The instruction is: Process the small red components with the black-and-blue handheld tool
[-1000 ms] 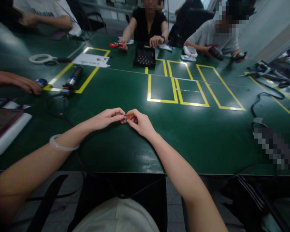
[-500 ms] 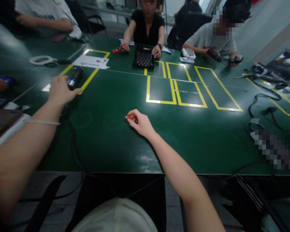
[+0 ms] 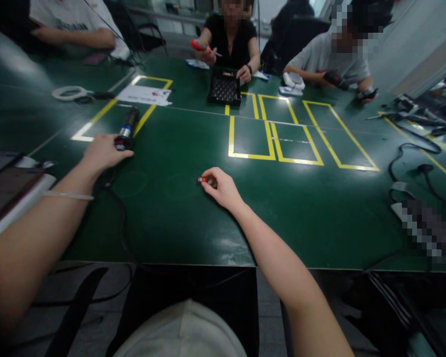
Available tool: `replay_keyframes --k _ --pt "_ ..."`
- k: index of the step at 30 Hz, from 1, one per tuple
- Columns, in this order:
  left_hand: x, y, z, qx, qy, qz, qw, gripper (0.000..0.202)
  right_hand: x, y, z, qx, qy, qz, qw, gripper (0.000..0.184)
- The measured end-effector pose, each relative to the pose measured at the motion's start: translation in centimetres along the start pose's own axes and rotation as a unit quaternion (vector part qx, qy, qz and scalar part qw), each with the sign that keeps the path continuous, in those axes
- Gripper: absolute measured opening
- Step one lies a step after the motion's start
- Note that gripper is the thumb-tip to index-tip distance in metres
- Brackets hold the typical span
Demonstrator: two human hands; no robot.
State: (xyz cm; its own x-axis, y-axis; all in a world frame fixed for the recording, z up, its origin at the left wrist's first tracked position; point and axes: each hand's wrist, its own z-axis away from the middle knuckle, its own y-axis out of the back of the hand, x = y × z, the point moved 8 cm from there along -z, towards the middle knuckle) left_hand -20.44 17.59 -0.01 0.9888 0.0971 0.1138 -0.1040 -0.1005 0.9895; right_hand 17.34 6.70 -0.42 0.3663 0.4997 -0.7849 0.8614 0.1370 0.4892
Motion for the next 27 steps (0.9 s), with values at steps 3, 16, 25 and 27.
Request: replay_keyframes --k 3,16,25,27 --pt "3.1 0.1 2.4 -0.024 0.023 -0.004 0.999 0.079 0.3 -0.1 0.0 -0.005 -0.009 -0.006 1.0 0.017" --pt "19.9 0.2 12.0 -0.015 -0.2 0.013 0.98 0.065 0.8 0.5 0.0 0.013 -0.034 -0.01 0.999 0.017" --pt "22.3 -0.3 14.2 -0.015 -0.257 0.055 0.965 0.07 0.8 -0.6 -0.1 -0.023 -0.017 0.006 1.0 0.011" --pt "22.4 -0.3 14.3 -0.015 -0.255 0.055 0.965 0.069 0.7 -0.9 -0.1 -0.029 -0.018 0.014 0.999 0.01"
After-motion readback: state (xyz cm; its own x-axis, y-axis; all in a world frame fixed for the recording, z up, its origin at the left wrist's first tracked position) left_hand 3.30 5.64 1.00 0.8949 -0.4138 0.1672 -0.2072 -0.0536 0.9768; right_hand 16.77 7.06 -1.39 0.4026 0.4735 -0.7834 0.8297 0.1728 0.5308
